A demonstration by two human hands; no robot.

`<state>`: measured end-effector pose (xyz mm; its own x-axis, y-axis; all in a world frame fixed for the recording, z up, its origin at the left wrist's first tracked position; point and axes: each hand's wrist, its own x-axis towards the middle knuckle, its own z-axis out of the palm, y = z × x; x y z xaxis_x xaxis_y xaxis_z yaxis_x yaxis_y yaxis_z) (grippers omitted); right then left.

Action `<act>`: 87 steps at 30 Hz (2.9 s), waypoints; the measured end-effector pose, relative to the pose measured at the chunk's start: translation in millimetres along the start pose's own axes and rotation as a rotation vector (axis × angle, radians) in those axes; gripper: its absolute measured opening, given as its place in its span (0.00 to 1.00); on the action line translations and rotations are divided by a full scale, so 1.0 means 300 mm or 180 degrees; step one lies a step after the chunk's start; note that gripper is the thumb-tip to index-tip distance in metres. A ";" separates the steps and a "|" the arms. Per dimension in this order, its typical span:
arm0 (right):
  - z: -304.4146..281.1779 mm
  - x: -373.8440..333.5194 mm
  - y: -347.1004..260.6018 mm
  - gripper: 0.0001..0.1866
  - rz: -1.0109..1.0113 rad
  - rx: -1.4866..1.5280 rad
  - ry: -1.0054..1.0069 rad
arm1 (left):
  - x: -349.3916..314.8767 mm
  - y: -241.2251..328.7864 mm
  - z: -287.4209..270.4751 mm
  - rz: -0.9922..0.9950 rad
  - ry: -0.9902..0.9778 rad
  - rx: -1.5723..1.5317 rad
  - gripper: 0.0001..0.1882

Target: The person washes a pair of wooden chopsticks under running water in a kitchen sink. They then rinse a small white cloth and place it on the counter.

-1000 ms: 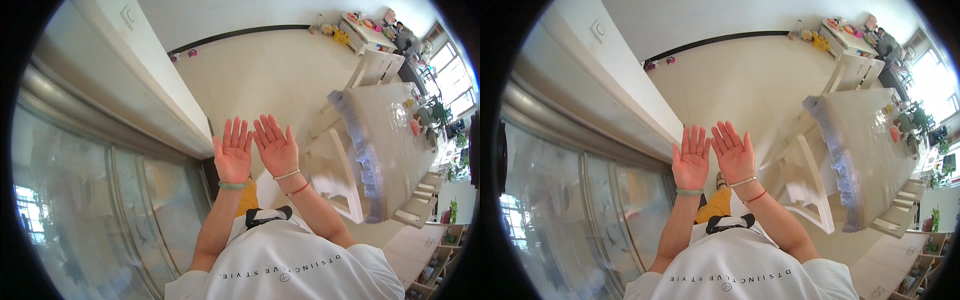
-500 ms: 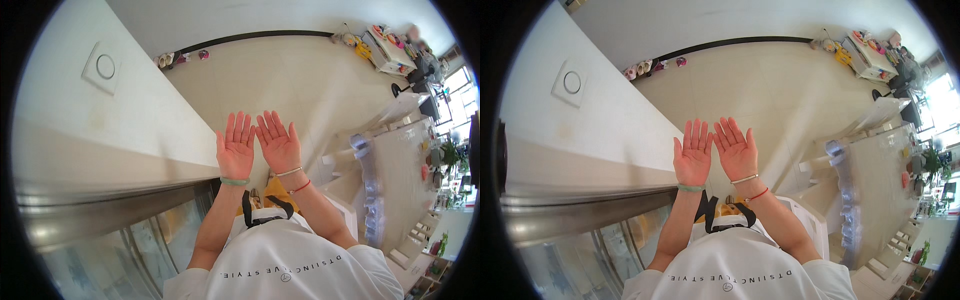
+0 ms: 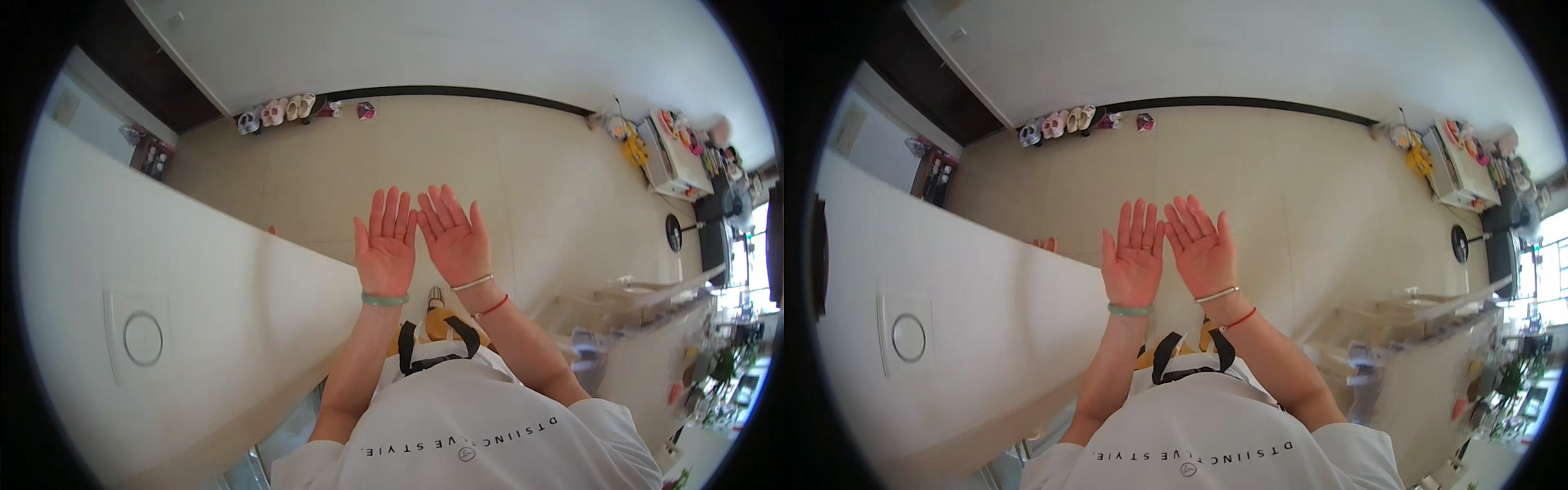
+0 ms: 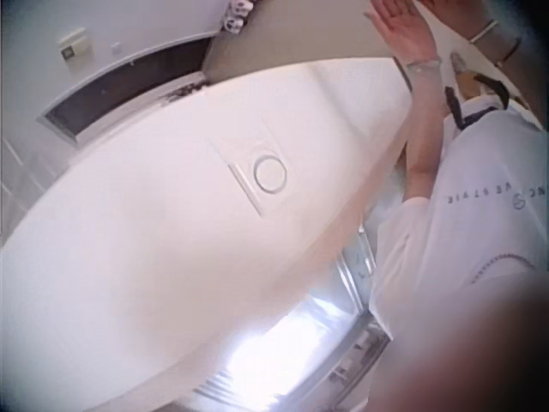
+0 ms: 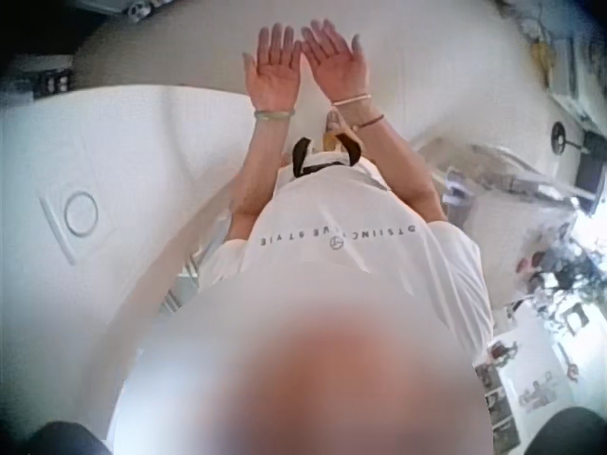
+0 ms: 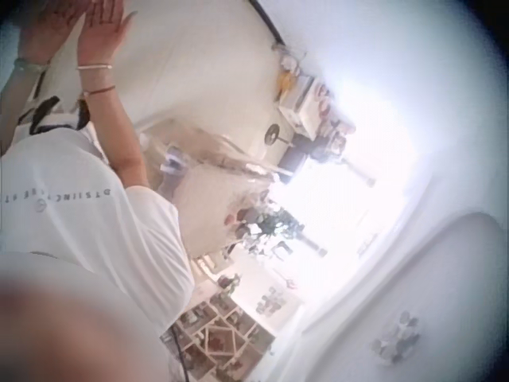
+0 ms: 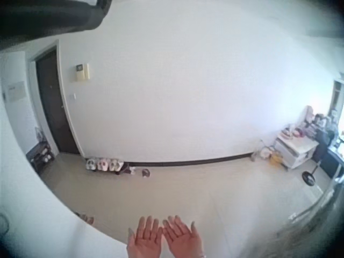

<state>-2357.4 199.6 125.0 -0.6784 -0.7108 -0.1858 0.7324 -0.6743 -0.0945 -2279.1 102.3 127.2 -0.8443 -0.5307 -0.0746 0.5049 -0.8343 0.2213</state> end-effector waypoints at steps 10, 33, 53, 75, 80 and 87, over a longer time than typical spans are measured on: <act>0.063 0.550 -0.019 0.29 0.0468 0.0093 0.0135 | 0.472 0.097 -0.029 0.0456 0.0207 -0.0035 0.28; 0.240 1.648 0.188 0.28 0.1044 0.0159 0.0317 | 1.425 0.556 -0.100 0.0913 0.0540 -0.0065 0.27; 0.361 2.353 0.370 0.28 0.1660 -0.0196 0.0227 | 1.965 0.871 -0.159 0.1534 0.0645 -0.0216 0.27; 0.315 3.064 1.135 0.12 0.1873 -0.0329 0.0715 | 2.433 1.766 -0.534 0.0991 0.1055 -0.0454 0.21; 0.273 3.164 1.201 0.10 0.1753 -0.0616 0.1048 | 2.508 1.808 -0.659 0.0757 0.1222 -0.0253 0.20; 0.331 3.350 1.247 0.18 0.1709 -0.0538 0.1098 | 2.708 1.913 -0.605 0.0700 0.1382 -0.0358 0.21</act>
<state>-2770.8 -786.9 0.0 -0.1794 -0.8156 -0.5500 0.9819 -0.1834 -0.0484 -2642.5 -834.7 17.1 -0.5750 -0.6890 -0.4411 0.6990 -0.6939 0.1728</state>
